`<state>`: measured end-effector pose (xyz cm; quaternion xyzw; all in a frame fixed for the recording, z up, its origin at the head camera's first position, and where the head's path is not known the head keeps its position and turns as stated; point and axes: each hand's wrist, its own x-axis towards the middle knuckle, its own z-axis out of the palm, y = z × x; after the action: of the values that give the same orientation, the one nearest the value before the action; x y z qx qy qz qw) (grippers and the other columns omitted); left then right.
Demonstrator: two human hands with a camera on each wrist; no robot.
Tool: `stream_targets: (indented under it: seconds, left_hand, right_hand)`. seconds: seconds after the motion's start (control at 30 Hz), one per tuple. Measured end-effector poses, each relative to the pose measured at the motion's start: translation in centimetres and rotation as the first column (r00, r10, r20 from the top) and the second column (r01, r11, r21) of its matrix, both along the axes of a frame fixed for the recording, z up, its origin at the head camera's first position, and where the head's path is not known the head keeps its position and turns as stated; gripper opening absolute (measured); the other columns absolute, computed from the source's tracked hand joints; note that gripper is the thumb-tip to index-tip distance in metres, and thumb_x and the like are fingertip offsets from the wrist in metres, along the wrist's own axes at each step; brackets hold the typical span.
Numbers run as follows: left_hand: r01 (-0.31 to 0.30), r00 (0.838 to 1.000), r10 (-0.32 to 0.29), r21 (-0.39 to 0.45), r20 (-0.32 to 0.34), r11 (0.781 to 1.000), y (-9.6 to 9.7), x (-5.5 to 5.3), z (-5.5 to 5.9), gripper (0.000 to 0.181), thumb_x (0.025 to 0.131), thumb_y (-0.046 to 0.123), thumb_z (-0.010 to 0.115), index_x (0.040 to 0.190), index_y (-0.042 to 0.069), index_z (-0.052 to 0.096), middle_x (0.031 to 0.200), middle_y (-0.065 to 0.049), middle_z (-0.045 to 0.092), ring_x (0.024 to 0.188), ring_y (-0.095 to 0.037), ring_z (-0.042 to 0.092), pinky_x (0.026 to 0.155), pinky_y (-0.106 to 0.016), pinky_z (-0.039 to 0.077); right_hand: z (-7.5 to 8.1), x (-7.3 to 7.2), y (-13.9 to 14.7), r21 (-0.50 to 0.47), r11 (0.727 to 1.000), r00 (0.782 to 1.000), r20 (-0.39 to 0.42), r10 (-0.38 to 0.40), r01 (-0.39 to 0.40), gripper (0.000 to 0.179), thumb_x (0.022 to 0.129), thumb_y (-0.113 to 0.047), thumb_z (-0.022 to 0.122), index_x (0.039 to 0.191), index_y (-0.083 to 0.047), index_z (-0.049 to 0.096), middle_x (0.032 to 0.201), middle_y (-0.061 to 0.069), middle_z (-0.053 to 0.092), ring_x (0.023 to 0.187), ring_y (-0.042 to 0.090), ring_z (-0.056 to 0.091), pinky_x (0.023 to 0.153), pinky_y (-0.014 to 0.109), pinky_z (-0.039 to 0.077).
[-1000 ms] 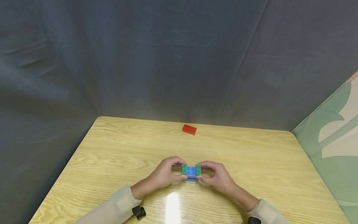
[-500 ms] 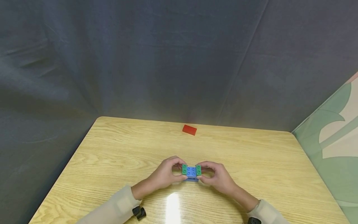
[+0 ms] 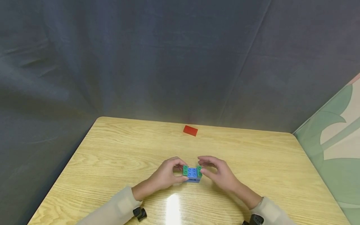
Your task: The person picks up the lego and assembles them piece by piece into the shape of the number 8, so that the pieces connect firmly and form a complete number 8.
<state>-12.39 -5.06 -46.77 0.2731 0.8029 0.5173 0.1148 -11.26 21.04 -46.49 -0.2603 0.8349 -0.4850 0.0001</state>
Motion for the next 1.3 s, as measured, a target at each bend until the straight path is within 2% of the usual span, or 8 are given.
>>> stream_targets:
  seconds: [0.1, 0.27, 0.5, 0.6, 0.83, 1.17, 1.3]
  left_hand:
    - [-0.002, 1.000, 0.002, 0.002, 0.005, 1.000, 0.0, 0.0, 0.0, 0.034, 0.083, 0.005, 0.085, 0.112, 0.004, 0.067, 0.104, 0.001, 0.061, 0.098, -0.013, 0.063, 0.091, -0.023, 0.056]
    - [-0.001, 1.000, 0.001, 0.002, 0.013, 1.000, 0.1, -0.2, -0.1, 0.034, 0.083, 0.006, 0.085, 0.112, 0.005, 0.068, 0.103, 0.001, 0.062, 0.098, -0.013, 0.063, 0.091, -0.023, 0.056]
    - [0.001, 1.000, -0.001, -0.010, 0.003, 1.000, 0.1, -0.2, -0.3, 0.035, 0.083, 0.007, 0.085, 0.113, 0.005, 0.068, 0.102, 0.002, 0.062, 0.098, -0.013, 0.064, 0.092, -0.023, 0.055]
    - [0.002, 1.000, -0.002, -0.008, 0.005, 1.000, 0.1, -0.2, -0.3, 0.035, 0.083, 0.006, 0.085, 0.112, 0.005, 0.068, 0.103, 0.002, 0.062, 0.098, -0.013, 0.064, 0.091, -0.022, 0.055]
    - [-0.005, 1.000, 0.005, -0.008, 0.000, 1.000, 0.0, -0.2, -0.3, 0.034, 0.082, 0.005, 0.085, 0.111, 0.005, 0.068, 0.102, 0.002, 0.062, 0.097, -0.014, 0.064, 0.091, -0.021, 0.055]
    - [-0.013, 1.000, 0.013, -0.014, 0.014, 1.000, 0.1, -0.2, -0.3, 0.034, 0.082, 0.006, 0.086, 0.111, 0.005, 0.068, 0.102, 0.002, 0.062, 0.097, -0.012, 0.063, 0.091, -0.022, 0.055]
    - [-0.014, 1.000, 0.014, -0.006, 0.019, 1.000, 0.2, -0.2, -0.3, 0.034, 0.081, 0.005, 0.086, 0.110, 0.005, 0.068, 0.102, 0.002, 0.062, 0.097, -0.012, 0.063, 0.091, -0.023, 0.056]
  right_hand:
    - [0.6, -0.7, -0.1, 0.012, 0.999, 0.999, -0.023, -0.039, 0.040, 0.038, 0.100, -0.011, 0.067, 0.134, 0.002, 0.060, 0.124, 0.016, 0.069, 0.113, 0.026, 0.066, 0.098, 0.047, 0.054]
    - [1.3, -2.4, -0.1, 0.052, 0.994, 0.992, -0.083, -0.095, 0.100, 0.040, 0.099, -0.015, 0.069, 0.135, -0.001, 0.061, 0.132, 0.017, 0.064, 0.119, 0.029, 0.063, 0.100, 0.050, 0.052]
    - [1.6, -4.4, -0.2, 0.208, 0.968, 0.982, -0.153, -0.112, 0.143, 0.058, 0.098, -0.025, 0.071, 0.147, -0.002, 0.051, 0.149, 0.019, 0.050, 0.139, 0.037, 0.045, 0.111, 0.057, 0.040]
    - [1.5, -4.9, -0.3, 0.277, 0.949, 0.981, -0.157, -0.112, 0.153, 0.065, 0.097, -0.030, 0.071, 0.151, -0.003, 0.045, 0.154, 0.020, 0.044, 0.143, 0.040, 0.039, 0.115, 0.060, 0.034]
    - [0.8, -6.3, -0.7, 0.378, 0.912, 0.981, -0.160, -0.107, 0.161, 0.075, 0.098, -0.039, 0.069, 0.156, -0.002, 0.037, 0.159, 0.023, 0.036, 0.146, 0.042, 0.033, 0.116, 0.060, 0.032]
    - [0.3, -8.8, -1.4, 0.463, 0.865, 0.978, -0.165, -0.131, 0.194, 0.082, 0.099, -0.042, 0.066, 0.157, 0.002, 0.029, 0.159, 0.029, 0.031, 0.146, 0.046, 0.030, 0.117, 0.060, 0.029]
    - [0.2, -9.8, -1.8, 0.472, 0.859, 0.977, -0.170, -0.131, 0.197, 0.085, 0.098, -0.042, 0.067, 0.158, 0.004, 0.027, 0.160, 0.030, 0.029, 0.147, 0.046, 0.029, 0.118, 0.060, 0.028]
